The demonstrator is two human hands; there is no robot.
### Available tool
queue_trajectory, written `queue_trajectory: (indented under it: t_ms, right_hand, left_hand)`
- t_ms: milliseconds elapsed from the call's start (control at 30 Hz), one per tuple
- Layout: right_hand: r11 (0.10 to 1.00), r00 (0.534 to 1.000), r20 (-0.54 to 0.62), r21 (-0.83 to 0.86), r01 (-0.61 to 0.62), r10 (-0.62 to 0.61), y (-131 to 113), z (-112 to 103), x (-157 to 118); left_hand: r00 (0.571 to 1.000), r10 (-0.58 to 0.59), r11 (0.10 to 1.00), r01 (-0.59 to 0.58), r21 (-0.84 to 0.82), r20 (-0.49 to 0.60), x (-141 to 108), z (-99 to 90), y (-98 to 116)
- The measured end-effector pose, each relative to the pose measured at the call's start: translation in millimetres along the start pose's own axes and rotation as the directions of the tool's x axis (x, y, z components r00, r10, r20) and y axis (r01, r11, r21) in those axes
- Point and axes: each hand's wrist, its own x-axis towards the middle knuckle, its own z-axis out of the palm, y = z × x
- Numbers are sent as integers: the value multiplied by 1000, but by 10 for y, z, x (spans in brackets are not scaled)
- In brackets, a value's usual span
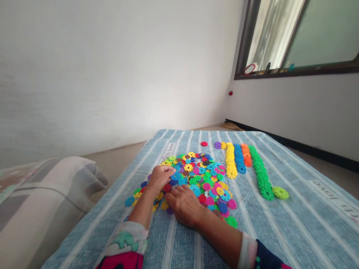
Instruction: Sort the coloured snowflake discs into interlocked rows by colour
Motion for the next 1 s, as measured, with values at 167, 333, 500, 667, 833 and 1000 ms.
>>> queue_trajectory:
  t_ms: [167,333,500,667,833,1000]
  right_hand:
    - [994,997,-40,91,-54,58,2,0,-46]
    - [891,972,-32,409,-198,231,69,-64,-68]
    - [769,941,-56,593,-238,334,182,-92,-87]
    - [753,938,-78,620,-220,338,270,-128,-108]
    - [667,894,-74,694,-272,442,316,-151,-103]
    - [487,734,-66,788,-377,676,391,-156,-75]
  left_hand:
    - [999,-35,998,35,-58,-7,-4,-14,25]
    - [998,-39,991,44,-125,38,-53,13,78]
    - [992,-33,989,50,-140,118,-95,72,112]
    - [997,48,985,-38,-170,53,-82,82,124]
    - [998,54,984,-57,-170,-25,-77,93,138]
    - [996,44,978,-28,-206,73,-134,167,208]
